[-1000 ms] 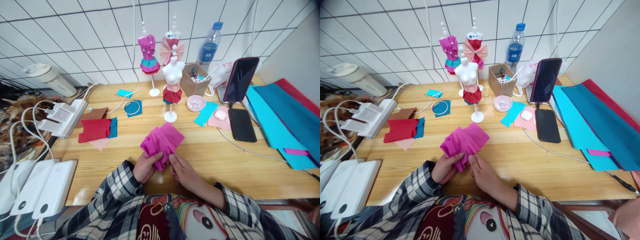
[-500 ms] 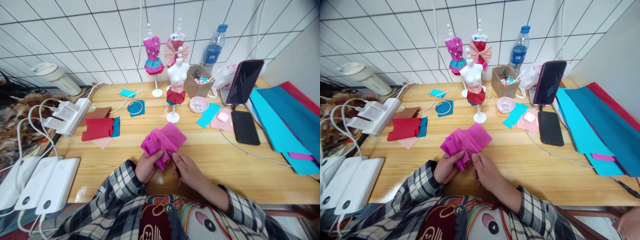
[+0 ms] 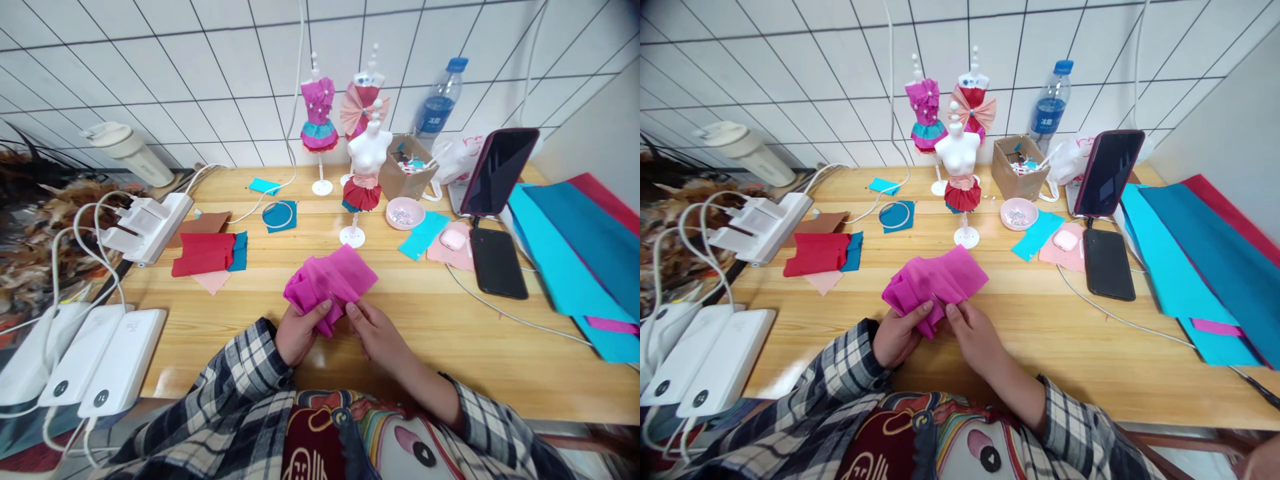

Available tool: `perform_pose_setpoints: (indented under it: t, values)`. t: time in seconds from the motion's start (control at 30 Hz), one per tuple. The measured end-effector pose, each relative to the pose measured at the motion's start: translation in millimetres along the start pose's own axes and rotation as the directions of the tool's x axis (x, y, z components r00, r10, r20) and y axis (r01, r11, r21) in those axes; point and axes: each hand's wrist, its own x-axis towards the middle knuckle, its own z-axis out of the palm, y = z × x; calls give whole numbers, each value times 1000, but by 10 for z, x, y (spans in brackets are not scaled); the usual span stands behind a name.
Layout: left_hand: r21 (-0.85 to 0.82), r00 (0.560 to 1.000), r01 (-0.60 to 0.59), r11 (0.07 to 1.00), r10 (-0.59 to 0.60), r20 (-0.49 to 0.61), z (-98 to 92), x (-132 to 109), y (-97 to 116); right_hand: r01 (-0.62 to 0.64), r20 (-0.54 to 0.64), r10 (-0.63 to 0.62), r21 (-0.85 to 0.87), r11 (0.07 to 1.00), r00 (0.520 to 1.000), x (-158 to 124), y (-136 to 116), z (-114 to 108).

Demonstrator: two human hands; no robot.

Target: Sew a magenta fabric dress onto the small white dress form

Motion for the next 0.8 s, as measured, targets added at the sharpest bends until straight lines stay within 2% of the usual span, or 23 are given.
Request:
perform_pose_setpoints:
  t: [0.27, 0.5, 0.8]
  values:
    - [-9, 999, -48, 999, 48, 8, -17, 29, -25, 30, 13, -30, 47, 998, 999, 42, -35, 1]
    - [33, 995, -101, 994, 101, 0, -35, 41, -34, -31, 37, 26, 131, 991, 999, 63, 2, 25]
    - [66, 993, -111, 992, 113, -24, -37, 39, -44, -12, 32, 7, 133, 991, 999, 96, 32, 68]
